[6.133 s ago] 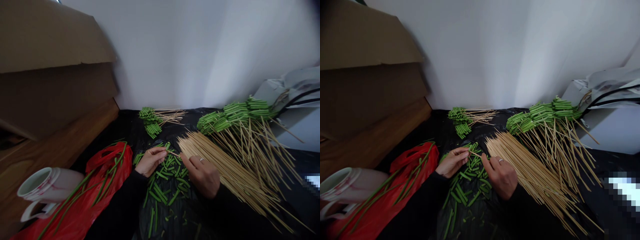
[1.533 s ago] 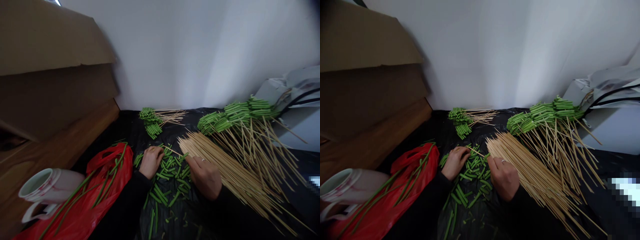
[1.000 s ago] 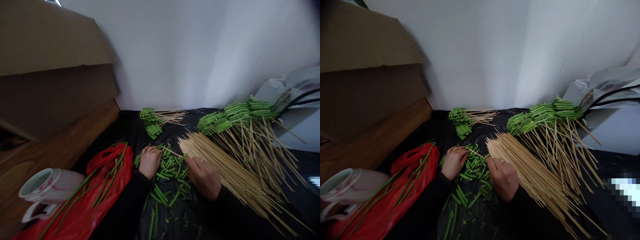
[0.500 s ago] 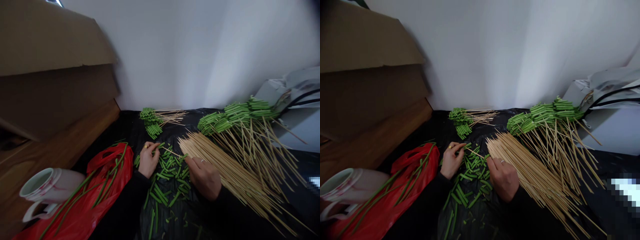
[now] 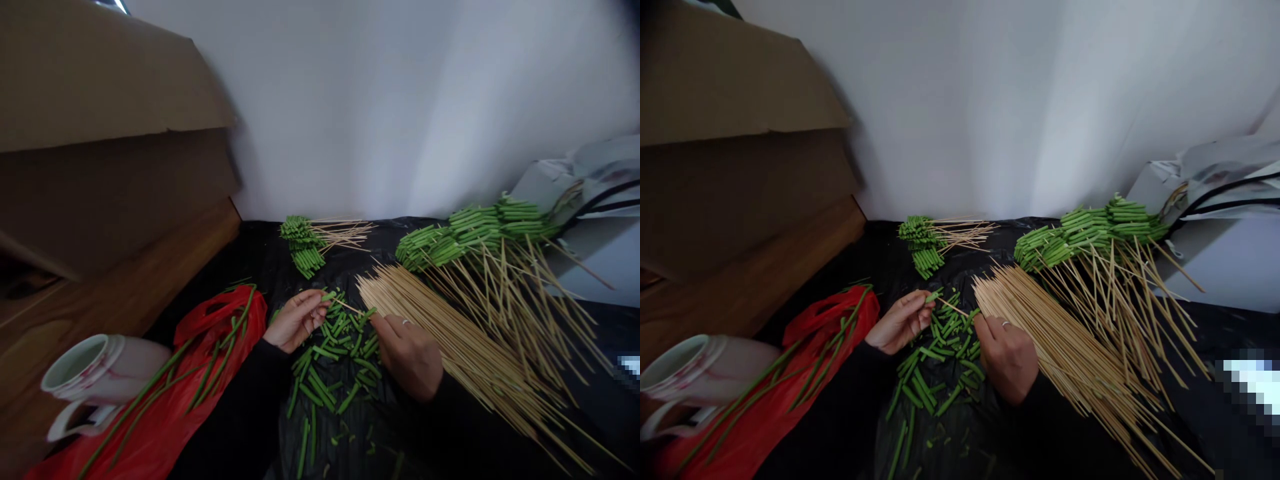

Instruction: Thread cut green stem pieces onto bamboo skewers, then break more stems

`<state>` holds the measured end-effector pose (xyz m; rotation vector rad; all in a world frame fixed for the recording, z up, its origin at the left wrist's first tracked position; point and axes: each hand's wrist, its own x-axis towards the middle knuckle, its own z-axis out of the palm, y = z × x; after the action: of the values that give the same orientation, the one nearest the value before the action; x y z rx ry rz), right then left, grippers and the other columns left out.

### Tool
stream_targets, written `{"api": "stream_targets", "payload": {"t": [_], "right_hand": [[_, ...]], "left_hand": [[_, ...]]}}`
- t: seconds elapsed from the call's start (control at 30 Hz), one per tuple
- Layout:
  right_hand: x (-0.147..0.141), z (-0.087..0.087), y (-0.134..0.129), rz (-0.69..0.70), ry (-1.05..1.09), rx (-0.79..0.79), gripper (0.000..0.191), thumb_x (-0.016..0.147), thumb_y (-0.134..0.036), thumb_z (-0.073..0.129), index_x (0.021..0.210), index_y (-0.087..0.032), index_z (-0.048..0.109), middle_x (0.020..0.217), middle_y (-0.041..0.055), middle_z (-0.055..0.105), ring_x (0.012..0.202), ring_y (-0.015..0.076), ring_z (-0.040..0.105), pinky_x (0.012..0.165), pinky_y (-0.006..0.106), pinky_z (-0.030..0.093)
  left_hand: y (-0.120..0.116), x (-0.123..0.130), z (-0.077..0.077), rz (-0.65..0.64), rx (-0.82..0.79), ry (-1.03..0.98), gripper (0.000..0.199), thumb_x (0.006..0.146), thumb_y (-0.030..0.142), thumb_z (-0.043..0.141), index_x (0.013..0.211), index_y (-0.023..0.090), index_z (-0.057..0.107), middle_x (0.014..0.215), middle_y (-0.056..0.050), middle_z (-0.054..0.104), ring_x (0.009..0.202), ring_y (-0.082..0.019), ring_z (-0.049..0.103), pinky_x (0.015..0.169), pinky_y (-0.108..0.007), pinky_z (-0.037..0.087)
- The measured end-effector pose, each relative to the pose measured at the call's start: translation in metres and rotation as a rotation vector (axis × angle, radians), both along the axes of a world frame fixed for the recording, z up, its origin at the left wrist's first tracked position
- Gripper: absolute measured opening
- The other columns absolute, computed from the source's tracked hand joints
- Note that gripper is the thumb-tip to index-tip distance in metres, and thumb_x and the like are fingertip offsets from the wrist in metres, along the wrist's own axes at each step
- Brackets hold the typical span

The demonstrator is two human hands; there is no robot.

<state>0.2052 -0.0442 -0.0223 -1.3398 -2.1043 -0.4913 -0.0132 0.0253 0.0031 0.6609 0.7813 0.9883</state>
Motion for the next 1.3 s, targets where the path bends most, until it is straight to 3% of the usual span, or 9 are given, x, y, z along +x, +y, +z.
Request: {"api": "stream_targets", "payload": {"t": [0.13,0.23,0.53,0.73,0.9,1.0,1.07,1.17,1.3], "right_hand": [[0.001,0.000,0.000,-0.009,-0.016,-0.003,0.028,0.085,-0.008,0.046,0.104,-0.016,0.064,0.068,0.0010,0.054,0.060,0.0142,0.043,0.057,0.032,0.024],[0.002,0.001,0.000,-0.037,-0.020,-0.006,0.026,0.086,-0.010,0.046,0.105,-0.017,0.064,0.067,0.0005,0.054,0.059,0.0135,0.043,0.057,0.031,0.024],[0.003,0.002,0.001,-0.037,0.024,0.023,0.023,0.087,-0.010,0.047,0.101,-0.017,0.065,0.066,0.0003,0.054,0.058,0.0125,0.043,0.057,0.031,0.024],[0.001,0.003,-0.001,-0.003,0.033,0.021,0.024,0.087,-0.011,0.047,0.102,-0.017,0.065,0.066,-0.0001,0.054,0.059,0.0121,0.045,0.056,0.031,0.025],[0.001,0.003,0.000,0.002,0.017,0.012,0.024,0.088,-0.011,0.046,0.101,-0.017,0.065,0.065,-0.0001,0.054,0.059,0.0121,0.045,0.056,0.031,0.025],[0.002,0.001,0.000,-0.006,0.006,0.008,0.024,0.088,-0.011,0.046,0.102,-0.016,0.065,0.066,0.0005,0.054,0.059,0.0123,0.045,0.056,0.031,0.026],[0.003,0.000,0.001,-0.017,0.007,0.007,0.024,0.088,-0.011,0.046,0.103,-0.016,0.065,0.067,0.0006,0.054,0.059,0.0126,0.045,0.057,0.031,0.025],[0.003,0.000,0.001,-0.038,0.014,0.014,0.025,0.088,-0.011,0.046,0.103,-0.017,0.065,0.066,0.0004,0.054,0.058,0.0126,0.044,0.056,0.031,0.025],[0.002,0.001,0.000,-0.024,0.020,0.012,0.025,0.087,-0.011,0.046,0.104,-0.016,0.065,0.066,0.0003,0.054,0.058,0.0122,0.044,0.055,0.031,0.025]], "left_hand": [[-0.008,0.002,0.000,-0.211,0.071,0.056,0.036,0.067,0.017,0.080,0.102,0.011,0.071,0.083,-0.007,0.073,0.067,-0.009,0.066,0.067,-0.017,0.052],[-0.010,0.003,-0.002,-0.248,0.087,0.088,0.031,0.068,0.015,0.079,0.098,0.009,0.073,0.082,-0.007,0.073,0.069,-0.009,0.067,0.070,-0.017,0.052],[0.006,0.000,-0.004,0.143,-0.110,-0.058,0.015,0.074,-0.001,0.067,0.083,0.010,0.071,0.073,-0.004,0.071,0.069,-0.008,0.067,0.068,-0.014,0.054],[0.005,0.001,-0.005,0.133,-0.118,-0.080,0.012,0.074,0.002,0.069,0.080,0.012,0.069,0.075,-0.002,0.070,0.067,-0.006,0.065,0.065,-0.014,0.053],[0.000,0.006,-0.008,0.070,0.094,0.179,0.019,0.071,0.019,0.076,0.088,0.012,0.073,0.080,-0.006,0.073,0.068,-0.010,0.065,0.067,-0.019,0.051],[-0.002,0.011,-0.010,0.065,0.322,0.432,0.021,0.074,0.031,0.073,0.082,0.011,0.074,0.073,-0.006,0.073,0.065,-0.013,0.063,0.066,-0.022,0.048],[-0.002,0.012,-0.011,0.071,0.389,0.481,0.025,0.077,0.036,0.069,0.078,0.011,0.072,0.068,-0.006,0.071,0.061,-0.013,0.062,0.063,-0.022,0.047],[-0.001,0.009,-0.009,0.103,0.269,0.319,0.026,0.080,0.037,0.067,0.081,0.012,0.069,0.072,-0.007,0.072,0.062,-0.012,0.064,0.060,-0.020,0.048],[0.003,0.002,-0.005,0.148,-0.006,0.050,0.009,0.080,0.020,0.069,0.085,0.013,0.066,0.088,-0.007,0.073,0.074,-0.010,0.067,0.065,-0.018,0.051]]}}
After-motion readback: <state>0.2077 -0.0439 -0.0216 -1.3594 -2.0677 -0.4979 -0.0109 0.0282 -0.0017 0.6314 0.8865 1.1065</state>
